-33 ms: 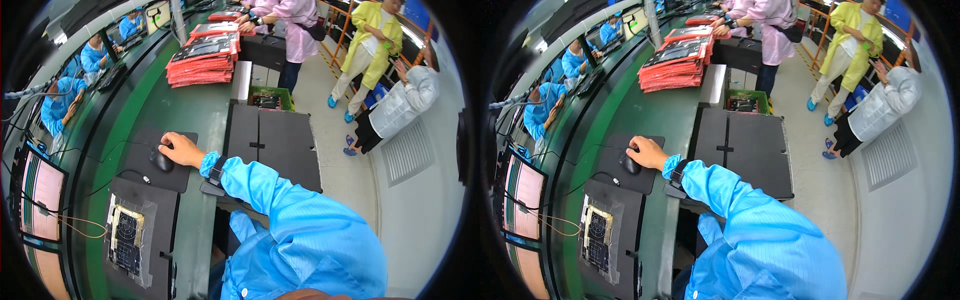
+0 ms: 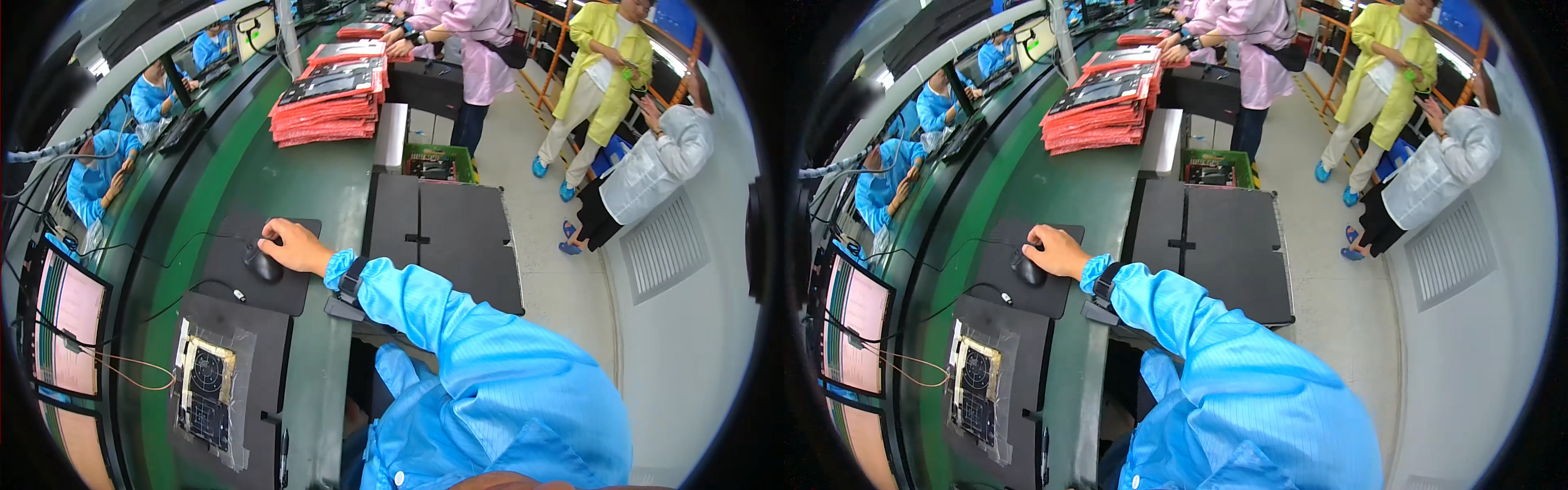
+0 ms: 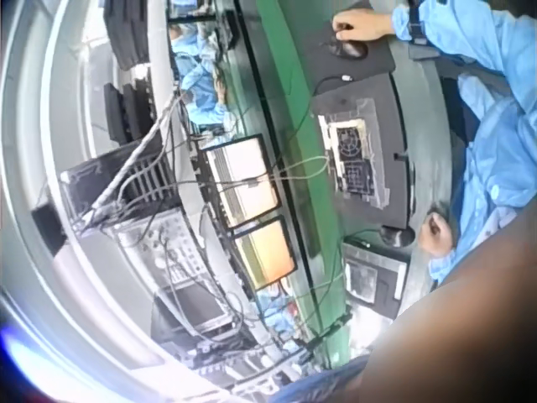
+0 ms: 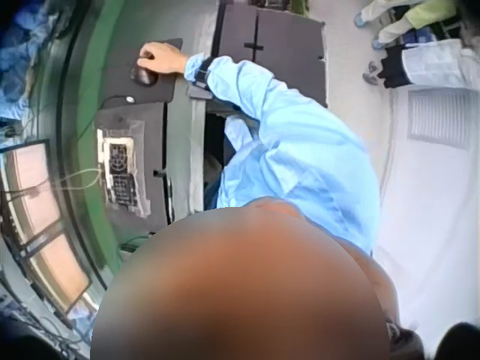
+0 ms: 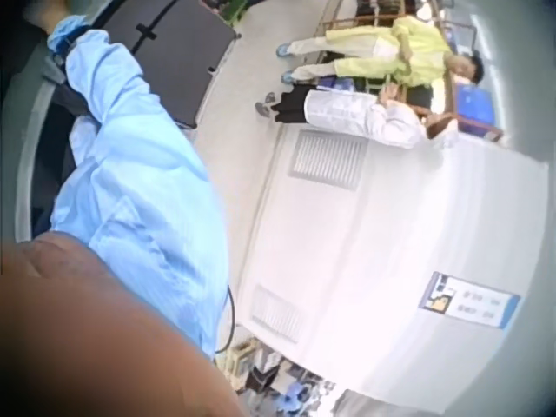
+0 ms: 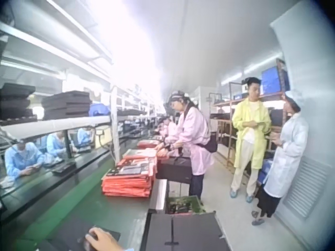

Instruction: Operating a computer terminal and handling electronic components on an assembly line.

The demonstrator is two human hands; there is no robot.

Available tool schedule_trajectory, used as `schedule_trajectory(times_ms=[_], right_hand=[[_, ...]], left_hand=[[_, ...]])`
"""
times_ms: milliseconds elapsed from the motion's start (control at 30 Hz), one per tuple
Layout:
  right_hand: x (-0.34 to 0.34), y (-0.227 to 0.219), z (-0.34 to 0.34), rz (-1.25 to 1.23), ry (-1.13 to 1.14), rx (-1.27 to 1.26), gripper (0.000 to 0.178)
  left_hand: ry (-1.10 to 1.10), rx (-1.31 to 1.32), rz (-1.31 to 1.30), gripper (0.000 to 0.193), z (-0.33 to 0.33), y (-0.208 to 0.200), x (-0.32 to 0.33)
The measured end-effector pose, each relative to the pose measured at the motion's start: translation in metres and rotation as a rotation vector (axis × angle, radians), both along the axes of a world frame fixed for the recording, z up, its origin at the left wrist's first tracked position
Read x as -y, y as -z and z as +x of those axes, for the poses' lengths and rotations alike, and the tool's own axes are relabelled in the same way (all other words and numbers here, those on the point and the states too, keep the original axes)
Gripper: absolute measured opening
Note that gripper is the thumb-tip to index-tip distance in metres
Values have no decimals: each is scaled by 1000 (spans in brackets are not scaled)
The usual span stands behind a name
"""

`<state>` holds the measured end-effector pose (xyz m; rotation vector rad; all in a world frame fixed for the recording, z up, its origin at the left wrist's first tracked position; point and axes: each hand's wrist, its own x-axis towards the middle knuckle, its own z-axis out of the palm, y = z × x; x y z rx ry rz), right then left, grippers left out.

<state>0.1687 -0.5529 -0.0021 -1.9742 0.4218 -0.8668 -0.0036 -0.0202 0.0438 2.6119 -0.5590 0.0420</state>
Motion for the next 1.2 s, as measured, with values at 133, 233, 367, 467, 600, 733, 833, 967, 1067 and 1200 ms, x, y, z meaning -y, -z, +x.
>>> schedule_trajectory(times_ms=[133, 233, 367, 467, 600, 733, 833, 967, 1067, 1200], right_hand=[[-6, -5, -5, -23, 41, -5, 38], [-6, -8, -9, -11, 57, -27, 39], [-6, -5, -9, -23, 67, 2, 39], [-14, -6, -5, -42, 64, 6, 39], [-14, -7, -1, -60, 65, 8, 39], [-9, -5, -6, -13, 99, -18, 43], [-5, -1, -1, 11, 96, 5, 43], [-8, -3, 3, 40, 84, -46, 44], [-5, -2, 5, 57, 64, -47, 44], [-11, -13, 2, 86, 46, -92, 44]], left_hand=[[-49, -70, 21, 28, -5, -8, 0], [-56, -104, 61, 31, -7, -28, 8], [-56, -161, 96, 35, -9, -39, 10], [-100, -202, 70, 36, -14, -44, 10], [9, -122, -71, 28, -8, -25, 1], [97, 49, -160, 19, 0, -1, -5], [75, 86, -191, 14, 1, 0, 0], [47, 123, -232, 12, 2, 3, 2], [38, 132, -240, 12, 1, 1, 2], [24, 147, -221, 14, -1, -3, 6]])
